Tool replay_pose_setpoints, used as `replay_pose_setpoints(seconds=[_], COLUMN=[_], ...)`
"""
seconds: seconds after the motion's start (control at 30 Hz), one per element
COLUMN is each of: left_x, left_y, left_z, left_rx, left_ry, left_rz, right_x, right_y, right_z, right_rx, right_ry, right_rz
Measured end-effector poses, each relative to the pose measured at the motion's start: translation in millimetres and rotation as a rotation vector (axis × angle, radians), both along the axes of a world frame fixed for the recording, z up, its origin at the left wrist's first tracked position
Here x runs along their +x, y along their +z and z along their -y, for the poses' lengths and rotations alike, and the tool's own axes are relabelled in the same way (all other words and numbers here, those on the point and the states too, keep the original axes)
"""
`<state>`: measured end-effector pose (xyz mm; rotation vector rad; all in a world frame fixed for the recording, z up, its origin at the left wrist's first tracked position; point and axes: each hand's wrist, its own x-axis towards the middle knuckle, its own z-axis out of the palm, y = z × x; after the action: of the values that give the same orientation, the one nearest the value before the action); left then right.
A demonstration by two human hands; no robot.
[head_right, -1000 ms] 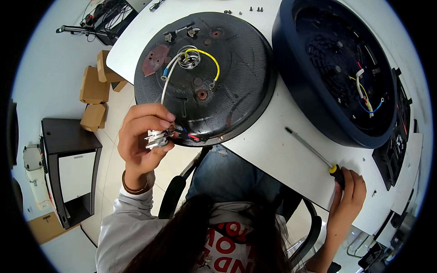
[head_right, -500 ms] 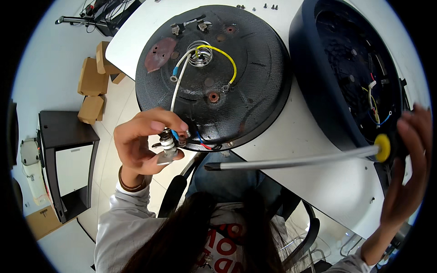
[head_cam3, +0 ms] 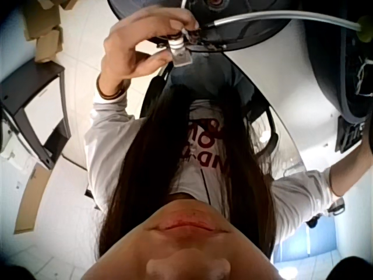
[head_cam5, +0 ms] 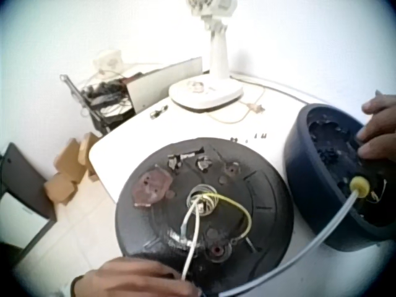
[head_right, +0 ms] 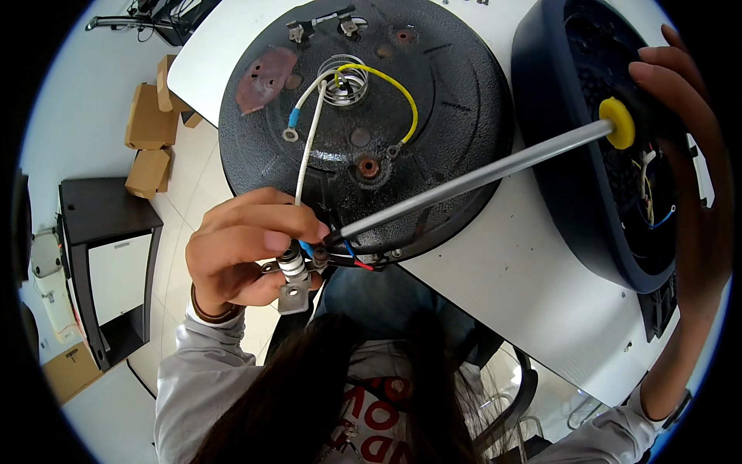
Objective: The person connects wires to a small metal component and uses a screwdriver to tighten screws on the terminals. The person then places the component onto a circular base and continues to secure the wiring.
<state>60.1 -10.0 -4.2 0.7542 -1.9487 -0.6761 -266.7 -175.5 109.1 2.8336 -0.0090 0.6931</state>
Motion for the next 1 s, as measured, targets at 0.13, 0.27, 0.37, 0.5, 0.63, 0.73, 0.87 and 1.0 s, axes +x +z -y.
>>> replay_pose_setpoints(seconds=[0.13, 0.27, 0.37, 0.5, 0.63, 0.73, 0.87, 1.0], left_x=[0.3, 1.6, -0.5, -3.0, -5.0, -7.1, -3.1, -2.2], left_y=[-1.2, 0.6, 1.4, 3.1, 2.9, 1.0, -0.1, -4.3], left_z=[-0.1, 1.0, 1.5, 0.0, 0.8, 2.8, 6.6, 10.1], left_rx=[0.019, 0.021, 0.013, 0.022, 0.028, 0.020, 0.079, 0.171], left_ry=[-0.012, -0.029, -0.014, 0.012, -0.005, -0.028, -0.117, -0.163], left_rz=[-0.047, -0.019, -0.027, -0.045, -0.025, -0.052, -0.059, -0.215], right_x=[-5.1, -2.7, 0.6, 1.5, 2.4, 5.5, 12.3, 17.5], right_y=[-8.3, -12.2, -12.6, -13.3, -13.4, -11.0, -6.9, -5.6], right_z=[-0.8, 1.4, 3.1, 3.5, 5.9, 9.3, 15.1, 17.0], right_rx=[0.020, 0.029, 0.050, 0.052, 0.063, 0.080, 0.114, 0.195], right_ry=[-0.040, -0.013, 0.004, 0.005, 0.010, 0.004, -0.027, -0.103], right_rz=[0.015, -0.005, -0.011, -0.018, -0.032, -0.045, -0.080, -0.137])
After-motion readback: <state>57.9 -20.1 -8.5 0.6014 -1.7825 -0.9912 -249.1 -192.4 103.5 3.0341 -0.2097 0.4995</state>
